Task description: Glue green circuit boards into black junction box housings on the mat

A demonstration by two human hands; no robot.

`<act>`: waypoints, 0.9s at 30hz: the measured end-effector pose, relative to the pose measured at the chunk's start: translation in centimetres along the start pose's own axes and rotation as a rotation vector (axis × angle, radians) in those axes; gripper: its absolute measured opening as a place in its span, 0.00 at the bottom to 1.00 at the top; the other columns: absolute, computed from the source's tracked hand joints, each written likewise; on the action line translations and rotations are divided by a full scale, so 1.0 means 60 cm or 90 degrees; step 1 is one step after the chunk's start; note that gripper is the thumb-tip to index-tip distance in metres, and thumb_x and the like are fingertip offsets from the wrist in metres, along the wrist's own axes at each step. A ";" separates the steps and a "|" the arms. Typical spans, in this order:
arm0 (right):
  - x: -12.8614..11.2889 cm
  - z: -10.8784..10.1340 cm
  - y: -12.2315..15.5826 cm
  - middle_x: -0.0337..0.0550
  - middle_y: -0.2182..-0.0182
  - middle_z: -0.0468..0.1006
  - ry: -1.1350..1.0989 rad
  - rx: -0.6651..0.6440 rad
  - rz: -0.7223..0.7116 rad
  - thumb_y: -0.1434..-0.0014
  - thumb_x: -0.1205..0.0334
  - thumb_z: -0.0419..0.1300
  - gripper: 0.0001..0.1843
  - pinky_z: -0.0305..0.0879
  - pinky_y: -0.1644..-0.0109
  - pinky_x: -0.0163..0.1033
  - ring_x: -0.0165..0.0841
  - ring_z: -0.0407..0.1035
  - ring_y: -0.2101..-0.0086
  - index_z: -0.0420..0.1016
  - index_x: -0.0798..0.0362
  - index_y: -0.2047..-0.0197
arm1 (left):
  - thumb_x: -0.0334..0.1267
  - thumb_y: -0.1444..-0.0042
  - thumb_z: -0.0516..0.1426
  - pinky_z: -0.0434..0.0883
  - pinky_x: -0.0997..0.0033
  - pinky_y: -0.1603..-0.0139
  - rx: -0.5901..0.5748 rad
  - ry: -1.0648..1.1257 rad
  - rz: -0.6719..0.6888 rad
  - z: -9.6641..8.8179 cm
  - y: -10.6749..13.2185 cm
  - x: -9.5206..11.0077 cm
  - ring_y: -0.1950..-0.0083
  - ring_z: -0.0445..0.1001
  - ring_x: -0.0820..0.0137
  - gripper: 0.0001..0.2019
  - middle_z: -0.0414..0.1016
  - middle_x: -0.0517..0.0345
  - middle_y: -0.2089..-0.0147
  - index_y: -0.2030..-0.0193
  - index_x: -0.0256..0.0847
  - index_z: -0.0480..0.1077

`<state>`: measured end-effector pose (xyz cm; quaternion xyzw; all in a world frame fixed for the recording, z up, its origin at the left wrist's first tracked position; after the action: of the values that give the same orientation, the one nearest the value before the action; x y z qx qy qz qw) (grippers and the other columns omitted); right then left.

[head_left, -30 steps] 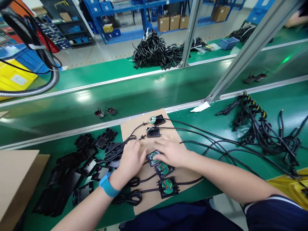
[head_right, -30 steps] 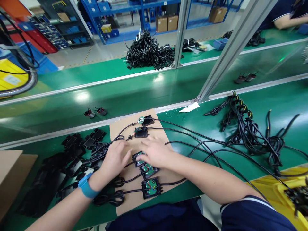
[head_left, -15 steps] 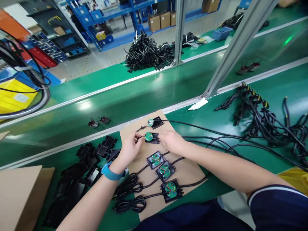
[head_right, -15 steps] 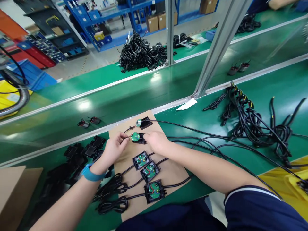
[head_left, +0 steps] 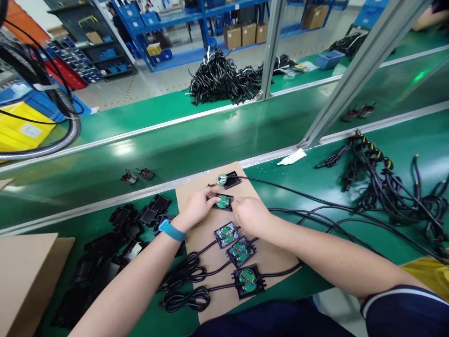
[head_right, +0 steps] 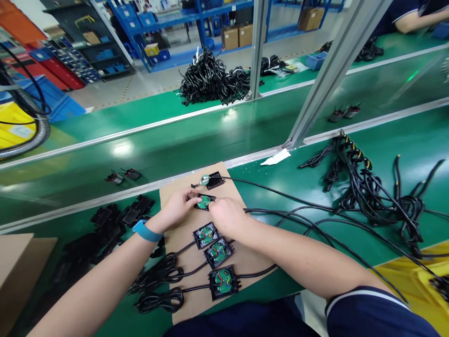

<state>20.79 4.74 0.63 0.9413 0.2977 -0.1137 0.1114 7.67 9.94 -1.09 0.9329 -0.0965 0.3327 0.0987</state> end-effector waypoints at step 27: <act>0.041 0.014 -0.005 0.46 0.66 0.79 -0.121 0.043 -0.060 0.31 0.68 0.51 0.12 0.60 0.59 0.35 0.33 0.71 0.65 0.74 0.56 0.63 | 0.38 0.39 0.60 0.57 0.68 0.67 0.014 -0.152 0.002 0.038 0.048 0.022 0.66 0.72 0.64 0.07 0.75 0.56 0.68 0.66 0.41 0.65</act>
<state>22.44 6.08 -0.88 0.9145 0.3258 -0.2174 0.1016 9.30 6.44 -1.63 0.9667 -0.1056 0.2207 0.0753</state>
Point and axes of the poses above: each hand's wrist, its own y-axis away from the middle knuckle, its own z-axis out of the palm, x = y × z, the point moved 10 cm from there along -y, towards the middle knuckle
